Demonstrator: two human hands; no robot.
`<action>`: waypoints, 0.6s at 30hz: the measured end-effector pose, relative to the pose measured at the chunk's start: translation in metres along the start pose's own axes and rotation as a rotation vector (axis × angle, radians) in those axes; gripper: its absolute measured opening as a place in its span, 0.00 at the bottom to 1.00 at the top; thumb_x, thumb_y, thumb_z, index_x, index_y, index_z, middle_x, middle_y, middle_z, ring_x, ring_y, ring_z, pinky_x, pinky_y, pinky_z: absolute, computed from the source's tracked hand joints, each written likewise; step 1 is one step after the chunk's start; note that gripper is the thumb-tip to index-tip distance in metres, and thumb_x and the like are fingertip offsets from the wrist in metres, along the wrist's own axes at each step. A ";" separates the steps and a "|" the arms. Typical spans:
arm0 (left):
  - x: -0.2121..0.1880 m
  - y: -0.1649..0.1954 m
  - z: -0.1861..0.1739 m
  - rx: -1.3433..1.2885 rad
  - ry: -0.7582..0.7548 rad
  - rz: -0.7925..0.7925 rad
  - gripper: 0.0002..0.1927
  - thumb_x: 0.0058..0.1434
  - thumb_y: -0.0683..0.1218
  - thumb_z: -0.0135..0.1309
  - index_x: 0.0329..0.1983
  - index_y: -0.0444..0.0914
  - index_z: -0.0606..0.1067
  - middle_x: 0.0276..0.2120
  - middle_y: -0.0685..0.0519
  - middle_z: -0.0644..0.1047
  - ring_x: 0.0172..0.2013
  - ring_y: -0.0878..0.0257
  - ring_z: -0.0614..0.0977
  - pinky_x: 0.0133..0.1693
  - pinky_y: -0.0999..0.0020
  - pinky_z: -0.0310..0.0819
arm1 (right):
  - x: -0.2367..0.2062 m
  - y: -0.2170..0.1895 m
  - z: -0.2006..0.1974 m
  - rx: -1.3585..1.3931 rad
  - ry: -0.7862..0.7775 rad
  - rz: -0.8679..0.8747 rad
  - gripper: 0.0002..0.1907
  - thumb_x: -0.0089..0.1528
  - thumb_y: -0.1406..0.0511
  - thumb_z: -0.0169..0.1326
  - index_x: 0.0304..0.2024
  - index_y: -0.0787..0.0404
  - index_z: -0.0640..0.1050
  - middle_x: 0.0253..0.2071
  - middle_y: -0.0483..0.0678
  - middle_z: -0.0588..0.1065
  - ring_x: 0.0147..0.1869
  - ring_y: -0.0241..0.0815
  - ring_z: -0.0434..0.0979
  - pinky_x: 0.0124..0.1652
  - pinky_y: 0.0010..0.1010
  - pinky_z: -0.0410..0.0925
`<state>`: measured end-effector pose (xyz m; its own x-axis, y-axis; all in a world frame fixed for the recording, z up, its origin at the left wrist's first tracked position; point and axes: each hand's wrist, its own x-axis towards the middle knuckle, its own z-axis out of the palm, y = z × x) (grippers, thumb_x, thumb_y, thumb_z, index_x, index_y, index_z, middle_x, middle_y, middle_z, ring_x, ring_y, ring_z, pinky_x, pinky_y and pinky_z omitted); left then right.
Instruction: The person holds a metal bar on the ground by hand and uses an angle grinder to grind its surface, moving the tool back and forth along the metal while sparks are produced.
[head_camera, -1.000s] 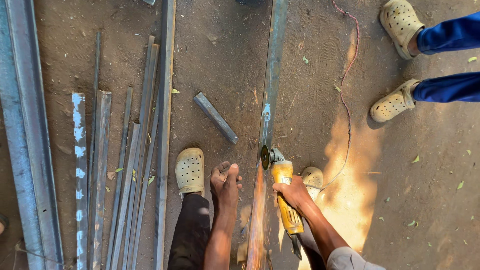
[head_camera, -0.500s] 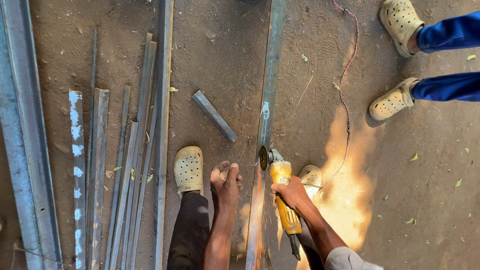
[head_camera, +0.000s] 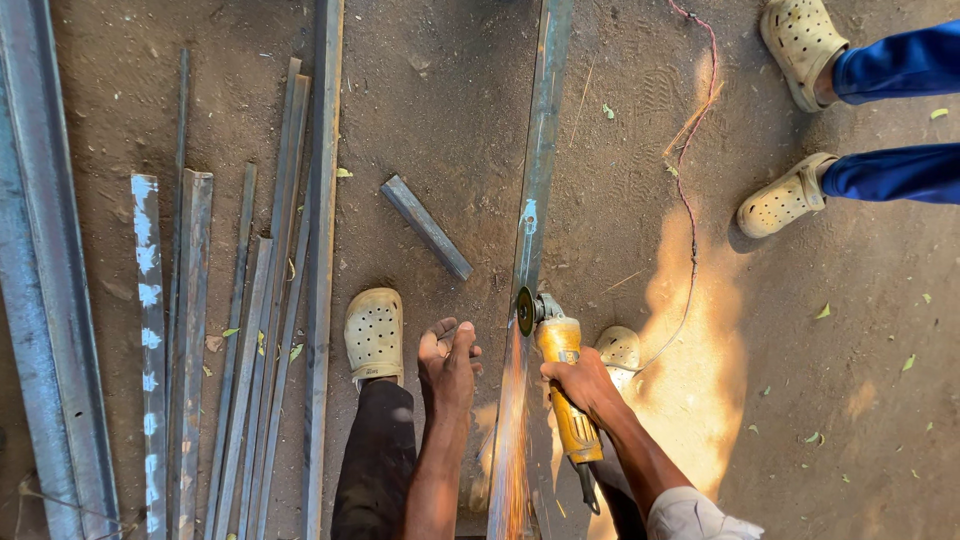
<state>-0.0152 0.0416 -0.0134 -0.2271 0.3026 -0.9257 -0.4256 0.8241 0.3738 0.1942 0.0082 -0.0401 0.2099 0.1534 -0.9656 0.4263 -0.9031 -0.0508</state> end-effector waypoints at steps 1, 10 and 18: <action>0.000 0.001 0.000 0.016 0.000 -0.003 0.31 0.57 0.53 0.57 0.59 0.30 0.68 0.38 0.48 0.77 0.33 0.66 0.80 0.29 0.70 0.76 | 0.001 -0.002 -0.001 0.012 0.000 0.009 0.11 0.55 0.65 0.59 0.31 0.69 0.77 0.23 0.55 0.76 0.22 0.46 0.78 0.25 0.39 0.72; 0.000 0.005 0.001 -0.046 -0.018 -0.016 0.29 0.59 0.52 0.57 0.58 0.31 0.68 0.38 0.49 0.77 0.32 0.65 0.79 0.30 0.71 0.75 | 0.022 -0.028 -0.009 0.119 0.079 -0.094 0.10 0.51 0.67 0.59 0.28 0.71 0.76 0.23 0.54 0.76 0.22 0.45 0.78 0.23 0.38 0.71; 0.001 0.007 0.000 -0.040 -0.012 -0.004 0.31 0.56 0.53 0.57 0.59 0.31 0.68 0.37 0.49 0.78 0.33 0.65 0.79 0.31 0.69 0.76 | 0.040 -0.055 -0.020 0.088 0.137 -0.124 0.12 0.49 0.67 0.60 0.28 0.72 0.77 0.23 0.54 0.77 0.21 0.45 0.78 0.23 0.36 0.70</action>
<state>-0.0186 0.0473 -0.0121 -0.2152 0.3054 -0.9276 -0.4610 0.8056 0.3722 0.1968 0.0721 -0.0707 0.2808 0.3133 -0.9072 0.3793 -0.9045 -0.1950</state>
